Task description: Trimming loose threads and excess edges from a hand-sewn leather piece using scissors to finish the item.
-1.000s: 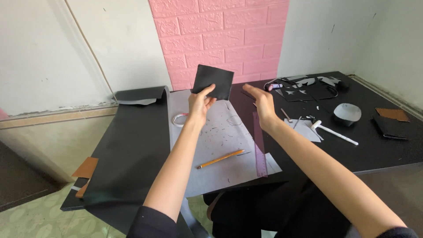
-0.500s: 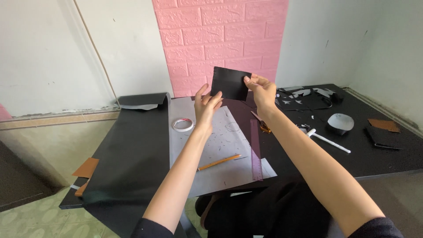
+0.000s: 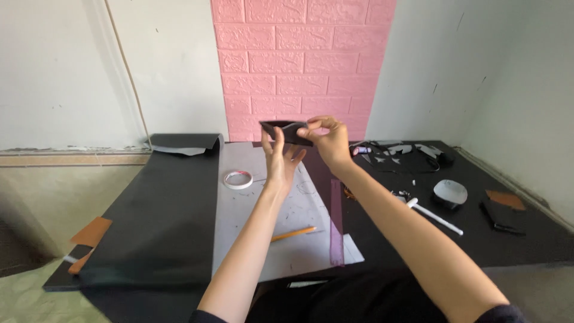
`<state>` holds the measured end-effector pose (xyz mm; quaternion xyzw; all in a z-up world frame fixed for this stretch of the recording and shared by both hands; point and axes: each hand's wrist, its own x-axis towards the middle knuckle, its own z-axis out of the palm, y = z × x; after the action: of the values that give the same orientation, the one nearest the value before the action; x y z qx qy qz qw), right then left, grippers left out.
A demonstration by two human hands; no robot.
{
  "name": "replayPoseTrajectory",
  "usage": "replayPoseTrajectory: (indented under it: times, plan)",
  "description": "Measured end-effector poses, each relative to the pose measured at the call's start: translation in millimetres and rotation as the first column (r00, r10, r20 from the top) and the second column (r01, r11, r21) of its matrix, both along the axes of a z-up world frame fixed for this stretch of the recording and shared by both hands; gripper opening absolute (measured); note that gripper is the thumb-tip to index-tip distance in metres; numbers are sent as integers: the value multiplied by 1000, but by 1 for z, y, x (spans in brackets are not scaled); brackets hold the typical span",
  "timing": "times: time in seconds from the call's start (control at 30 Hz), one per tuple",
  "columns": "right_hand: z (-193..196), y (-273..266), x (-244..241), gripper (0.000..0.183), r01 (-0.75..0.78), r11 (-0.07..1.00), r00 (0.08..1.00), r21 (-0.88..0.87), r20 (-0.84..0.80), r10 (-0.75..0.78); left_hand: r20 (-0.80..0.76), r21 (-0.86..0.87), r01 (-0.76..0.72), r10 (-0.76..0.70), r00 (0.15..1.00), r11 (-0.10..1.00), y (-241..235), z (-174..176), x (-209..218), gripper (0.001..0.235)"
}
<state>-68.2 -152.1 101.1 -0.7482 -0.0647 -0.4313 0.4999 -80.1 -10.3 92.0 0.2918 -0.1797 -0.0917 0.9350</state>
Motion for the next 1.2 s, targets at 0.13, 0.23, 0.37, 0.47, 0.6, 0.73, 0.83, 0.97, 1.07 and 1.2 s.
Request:
replayPoseTrajectory:
  times: [0.13,0.23,0.37,0.47,0.6,0.73,0.83,0.97,1.07,1.2]
  plan:
    - [-5,6,6,31,-41,999,991,-14,-126,39,-34,46,-60,62,998,997,-9,-15,42,103]
    - [-19,0,23,32,-98,995,973,19,-207,100,-18,36,-73,74,997,997,-9,-17,52,100]
    - [-25,-14,38,31,-154,984,955,90,-244,171,12,64,-2,2,1000,998,-2,-24,68,94]
    - [-20,-12,41,29,-220,956,924,195,-272,268,70,95,36,-43,997,995,4,-25,86,89]
    - [-22,-8,45,28,-221,939,926,264,-244,287,184,213,17,-57,981,977,21,-29,114,84]
    - [-43,-6,59,29,-214,925,919,315,-257,300,334,374,-42,-92,938,927,40,-43,140,83]
    - [-51,0,70,23,-223,943,925,246,-253,284,305,369,-26,-95,947,929,41,-61,165,81]
    - [-35,8,67,25,-162,987,947,11,-279,159,188,287,21,-78,979,958,45,-76,168,78]
    - [-35,11,68,17,-83,954,974,-286,-227,16,88,218,51,-72,994,975,37,-109,183,71]
    - [-46,28,55,11,93,929,983,-359,-114,-143,-13,134,94,-93,996,987,34,-128,191,47]
